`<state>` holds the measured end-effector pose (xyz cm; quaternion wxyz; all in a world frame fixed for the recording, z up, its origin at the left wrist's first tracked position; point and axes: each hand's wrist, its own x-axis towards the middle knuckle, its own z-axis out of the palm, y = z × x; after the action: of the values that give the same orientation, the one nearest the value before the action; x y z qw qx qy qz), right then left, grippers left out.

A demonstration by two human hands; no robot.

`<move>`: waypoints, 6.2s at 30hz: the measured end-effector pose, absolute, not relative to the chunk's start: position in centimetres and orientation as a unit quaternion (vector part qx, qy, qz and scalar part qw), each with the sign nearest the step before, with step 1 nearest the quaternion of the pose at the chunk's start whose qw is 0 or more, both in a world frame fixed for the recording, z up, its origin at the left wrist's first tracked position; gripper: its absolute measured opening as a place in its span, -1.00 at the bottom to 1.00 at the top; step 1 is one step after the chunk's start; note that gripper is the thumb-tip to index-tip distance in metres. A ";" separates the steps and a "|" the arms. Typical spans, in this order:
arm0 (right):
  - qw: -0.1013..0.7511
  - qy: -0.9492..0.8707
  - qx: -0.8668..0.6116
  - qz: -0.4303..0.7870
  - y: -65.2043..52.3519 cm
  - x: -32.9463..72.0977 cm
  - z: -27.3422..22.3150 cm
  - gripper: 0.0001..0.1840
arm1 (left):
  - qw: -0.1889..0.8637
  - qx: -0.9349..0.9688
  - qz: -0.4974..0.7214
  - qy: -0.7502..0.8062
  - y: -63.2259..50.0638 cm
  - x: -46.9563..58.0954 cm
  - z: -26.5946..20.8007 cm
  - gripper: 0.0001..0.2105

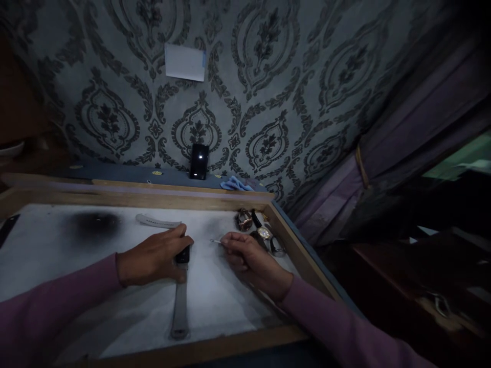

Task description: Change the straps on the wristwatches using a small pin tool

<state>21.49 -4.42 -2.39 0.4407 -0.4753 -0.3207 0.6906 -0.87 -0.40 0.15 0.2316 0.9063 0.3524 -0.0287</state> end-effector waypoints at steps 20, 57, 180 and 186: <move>0.299 -0.500 -0.560 0.589 -4.6 21.2 -3.3 -0.82 | 0.224 0.916 -0.022 0.333 -0.1 -1.1 0.1 -0.68; 0.217 -0.848 -0.419 0.242 -4.5 18.0 -2.9 -0.64 | 0.216 0.924 -0.002 0.315 0.1 -1.5 -0.3 -0.72; 0.319 -0.837 -0.376 0.237 -4.0 16.5 -4.2 -0.80 | 0.267 0.893 0.142 0.334 -0.6 -2.5 -3.2 -0.73; 0.317 -0.834 -0.385 0.236 -4.0 16.4 -4.4 -0.78 | 0.278 0.887 0.143 0.339 -0.6 -2.5 -3.1 -0.72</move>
<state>16.36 -3.99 -4.42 0.3167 -0.3851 -0.8341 0.2361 -2.49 -0.61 -3.09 0.2782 0.8873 0.3390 0.1426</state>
